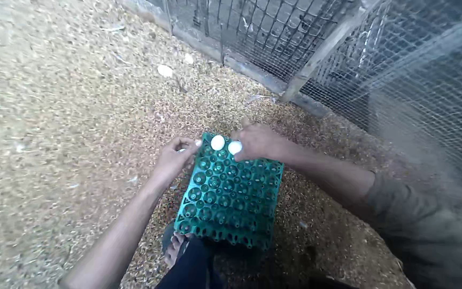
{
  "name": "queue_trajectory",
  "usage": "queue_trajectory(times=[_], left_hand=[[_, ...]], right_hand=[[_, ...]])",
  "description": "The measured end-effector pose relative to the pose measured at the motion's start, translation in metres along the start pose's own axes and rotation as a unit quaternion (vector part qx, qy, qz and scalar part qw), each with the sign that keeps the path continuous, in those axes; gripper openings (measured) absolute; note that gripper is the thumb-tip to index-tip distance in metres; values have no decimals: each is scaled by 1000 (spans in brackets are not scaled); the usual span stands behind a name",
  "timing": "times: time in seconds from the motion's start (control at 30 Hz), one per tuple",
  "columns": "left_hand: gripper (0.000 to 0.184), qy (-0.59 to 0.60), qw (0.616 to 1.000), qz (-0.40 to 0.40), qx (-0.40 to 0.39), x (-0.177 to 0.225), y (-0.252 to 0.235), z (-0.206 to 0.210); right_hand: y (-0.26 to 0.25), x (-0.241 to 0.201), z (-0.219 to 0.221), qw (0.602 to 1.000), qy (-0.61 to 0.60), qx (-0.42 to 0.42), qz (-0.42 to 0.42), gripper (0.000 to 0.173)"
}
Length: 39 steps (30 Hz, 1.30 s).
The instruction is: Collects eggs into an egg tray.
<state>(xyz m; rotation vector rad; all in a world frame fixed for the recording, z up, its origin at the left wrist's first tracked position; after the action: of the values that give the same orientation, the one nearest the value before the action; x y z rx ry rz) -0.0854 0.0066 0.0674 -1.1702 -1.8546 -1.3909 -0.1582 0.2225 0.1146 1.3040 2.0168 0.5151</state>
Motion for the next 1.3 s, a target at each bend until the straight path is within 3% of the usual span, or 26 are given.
queue_trajectory(times=[0.17,0.3,0.47,0.6,0.7,0.77,0.87,1.0,1.1,1.2,1.3], left_hand=[[32,147,987,-27,-66,-11,15,-17],[33,178,978,4,-111,-15,24,-22],[38,16,992,52,-117,3,27,-18],[36,-178,965,141,-134,32,14,11],[38,-264,927,226,-144,60,1,52],[42,-297,894,296,-158,73,-5,86],[42,-366,834,364,-195,80,-17,132],[40,-456,766,398,-217,76,-25,165],[38,-473,744,418,-220,69,-25,171],[39,-446,756,431,-209,67,-24,163],[29,-407,787,433,-167,70,-22,144]], right_hand=[[-18,-7,11,999,44,-17,12,65],[-4,21,12,994,-93,-1,-50,35],[3,50,35,959,-243,34,-140,32],[9,63,42,942,-294,45,-157,45],[31,80,28,925,-370,61,-60,31],[47,101,23,893,-447,43,12,32],[72,127,20,855,-517,26,26,24],[86,134,25,916,-398,51,13,31],[82,126,33,950,-304,68,7,40],[68,123,51,954,-285,88,1,46],[67,123,57,959,-269,89,4,50]])
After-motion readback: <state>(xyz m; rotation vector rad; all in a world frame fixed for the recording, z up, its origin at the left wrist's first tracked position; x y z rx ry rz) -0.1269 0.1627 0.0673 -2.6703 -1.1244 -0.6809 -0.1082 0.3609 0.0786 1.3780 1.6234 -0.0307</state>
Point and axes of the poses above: each hand's wrist, its own y-axis away from the middle knuckle, its own z-axis out of the palm, x = y × z, the point moved 3 cm from there along -y, towards the middle knuckle, and after that the axes turned 8 degrees about -y, right-handed, at the moved point
